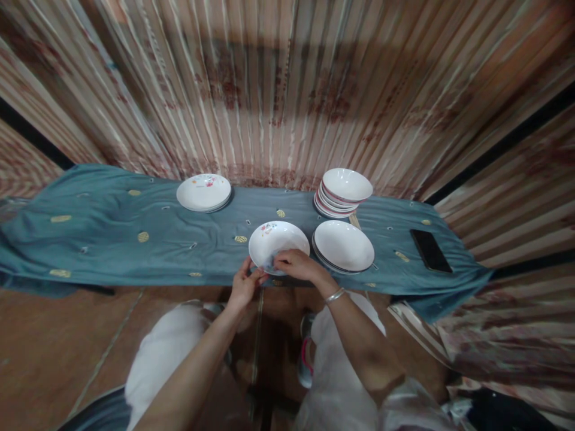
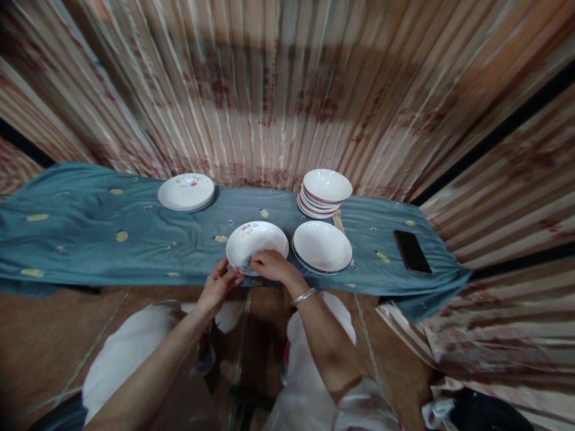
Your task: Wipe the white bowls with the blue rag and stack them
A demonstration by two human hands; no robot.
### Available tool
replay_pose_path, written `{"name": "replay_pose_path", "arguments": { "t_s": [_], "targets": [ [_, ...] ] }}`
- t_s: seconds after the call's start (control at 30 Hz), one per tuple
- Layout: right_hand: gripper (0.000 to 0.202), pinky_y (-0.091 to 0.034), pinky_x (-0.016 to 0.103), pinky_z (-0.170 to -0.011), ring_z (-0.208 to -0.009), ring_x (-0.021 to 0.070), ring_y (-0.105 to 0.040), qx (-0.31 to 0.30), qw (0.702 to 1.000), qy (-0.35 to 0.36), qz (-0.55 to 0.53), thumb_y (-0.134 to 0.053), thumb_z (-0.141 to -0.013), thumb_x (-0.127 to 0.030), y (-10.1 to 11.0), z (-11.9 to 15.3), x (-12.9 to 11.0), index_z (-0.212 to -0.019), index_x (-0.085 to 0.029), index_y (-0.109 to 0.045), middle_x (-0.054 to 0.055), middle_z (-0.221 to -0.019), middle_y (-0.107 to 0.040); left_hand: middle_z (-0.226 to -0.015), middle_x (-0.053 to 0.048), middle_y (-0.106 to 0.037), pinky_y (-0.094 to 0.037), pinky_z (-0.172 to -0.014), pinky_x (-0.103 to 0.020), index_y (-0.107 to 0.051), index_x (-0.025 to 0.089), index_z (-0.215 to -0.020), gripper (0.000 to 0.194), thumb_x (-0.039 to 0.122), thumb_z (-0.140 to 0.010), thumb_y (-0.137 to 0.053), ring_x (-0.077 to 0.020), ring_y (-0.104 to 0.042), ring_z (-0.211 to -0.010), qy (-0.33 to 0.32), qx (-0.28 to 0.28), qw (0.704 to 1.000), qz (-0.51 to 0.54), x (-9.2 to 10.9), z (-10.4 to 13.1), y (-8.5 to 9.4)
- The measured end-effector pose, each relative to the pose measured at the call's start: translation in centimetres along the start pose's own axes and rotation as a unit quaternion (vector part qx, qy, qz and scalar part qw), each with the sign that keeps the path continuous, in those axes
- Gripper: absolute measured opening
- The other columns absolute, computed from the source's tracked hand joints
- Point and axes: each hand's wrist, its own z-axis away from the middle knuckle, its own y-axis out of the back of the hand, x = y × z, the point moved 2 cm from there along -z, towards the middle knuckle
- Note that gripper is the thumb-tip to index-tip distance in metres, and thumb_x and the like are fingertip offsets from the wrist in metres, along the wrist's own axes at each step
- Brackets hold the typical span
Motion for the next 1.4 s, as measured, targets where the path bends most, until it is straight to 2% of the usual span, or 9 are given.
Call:
{"name": "replay_pose_path", "arguments": {
  "t_s": [0.23, 0.5, 0.6, 0.67, 0.8, 0.93, 1.1, 1.23, 1.4],
  "targets": [
    [0.035, -0.045, 0.029, -0.079, -0.095, 0.0238, -0.068, 0.059, 0.976, -0.156, 0.143, -0.042, -0.093, -0.024, 0.7, 0.8, -0.4, -0.094, -0.011, -0.075, 0.016, -0.102, -0.074, -0.107, -0.004, -0.066, -0.057, -0.075, -0.03, -0.063, 0.019, -0.114, 0.057, 0.018, -0.059, -0.08, -0.0122, -0.067, -0.074, 0.004, 0.008, 1.0, -0.004, 0.0, 0.0, -0.1],
    [0.033, -0.043, 0.034, -0.093, -0.103, 0.026, -0.063, 0.123, 0.966, -0.143, 0.177, -0.039, -0.095, -0.018, 0.6, -0.7, 0.5, -0.1, -0.008, -0.07, 0.019, -0.108, -0.07, -0.106, -0.004, -0.067, -0.057, -0.074, -0.029, -0.062, 0.02, -0.117, 0.058, 0.015, -0.062, -0.079, -0.0119, -0.068, -0.073, 0.008, 0.017, 1.0, 0.006, -0.1, -0.2, -0.1],
    [0.029, -0.042, 0.034, -0.096, -0.104, 0.0242, -0.061, 0.14, 0.973, -0.116, 0.139, -0.04, -0.095, -0.018, 0.7, -1.5, 0.6, -0.099, -0.012, -0.068, 0.016, -0.11, -0.069, -0.101, -0.004, -0.069, -0.056, -0.074, -0.028, -0.06, 0.02, -0.121, 0.062, 0.014, -0.062, -0.079, -0.0117, -0.067, -0.072, 0.012, 0.014, 1.0, 0.013, -0.1, -0.2, -0.1],
    [0.025, -0.04, 0.033, -0.099, -0.106, 0.0224, -0.06, 0.145, 0.979, -0.092, 0.106, -0.043, -0.094, -0.017, 0.4, -2.1, 0.3, -0.099, -0.012, -0.067, 0.014, -0.11, -0.068, -0.089, -0.001, -0.07, -0.056, -0.072, -0.027, -0.058, 0.018, -0.125, 0.065, 0.014, -0.063, -0.078, -0.0108, -0.067, -0.068, 0.018, 0.015, 1.0, 0.021, -0.1, -0.2, -0.1],
    [0.021, -0.038, 0.031, -0.102, -0.112, 0.0202, -0.058, 0.127, 0.991, -0.026, 0.029, -0.051, -0.088, -0.011, -1.1, -3.0, -1.0, -0.102, -0.015, -0.067, 0.01, -0.116, -0.067, -0.072, 0.003, -0.068, -0.056, -0.07, -0.027, -0.052, 0.017, -0.131, 0.071, 0.013, -0.065, -0.077, -0.0116, -0.067, -0.065, 0.032, 0.017, 0.999, 0.023, -0.3, -0.2, 0.2],
    [0.028, -0.043, 0.028, -0.093, -0.105, 0.0185, -0.061, 0.111, 0.994, 0.002, -0.023, -0.05, -0.082, -0.006, -2.0, -2.9, -1.9, -0.1, -0.018, -0.069, 0.007, -0.112, -0.07, -0.078, 0.001, -0.07, -0.056, -0.072, -0.029, -0.051, 0.018, -0.132, 0.073, 0.012, -0.064, -0.077, -0.0128, -0.068, -0.065, 0.035, 0.012, 0.999, 0.017, -0.4, -0.3, 0.4],
    [0.021, -0.044, 0.024, -0.078, -0.084, 0.0155, -0.063, 0.047, 0.993, 0.002, -0.104, -0.054, -0.08, -0.009, -1.3, -1.9, -0.9, -0.087, -0.016, -0.073, 0.003, -0.089, -0.074, -0.077, 0.0, -0.07, -0.056, -0.072, -0.028, -0.053, 0.016, -0.122, 0.062, 0.012, -0.065, -0.076, -0.0137, -0.068, -0.066, 0.048, 0.021, 0.998, 0.034, 0.1, -0.1, 0.2],
    [0.019, -0.042, 0.022, -0.069, -0.073, 0.0126, -0.06, 0.016, 0.97, -0.018, -0.243, -0.056, -0.081, -0.017, -0.6, -0.4, 0.2, -0.076, -0.013, -0.074, 0.001, -0.076, -0.07, -0.068, 0.003, -0.067, -0.056, -0.065, -0.027, -0.055, 0.016, -0.108, 0.052, 0.02, -0.063, -0.08, -0.012, -0.065, -0.057, 0.047, 0.022, 0.998, 0.022, 0.4, -0.2, 0.1],
    [0.027, -0.038, 0.022, -0.062, -0.063, 0.0104, -0.053, 0.001, 0.918, -0.037, -0.394, -0.066, -0.076, -0.038, 0.3, 2.5, 0.5, -0.067, -0.013, -0.072, 0.0, -0.068, -0.067, -0.059, 0.008, -0.06, -0.052, -0.057, -0.023, -0.051, 0.018, -0.1, 0.061, 0.025, -0.051, -0.087, -0.0108, -0.062, -0.051, 0.012, 0.02, 1.0, -0.002, 0.3, -0.7, 0.2]
  ]
}}
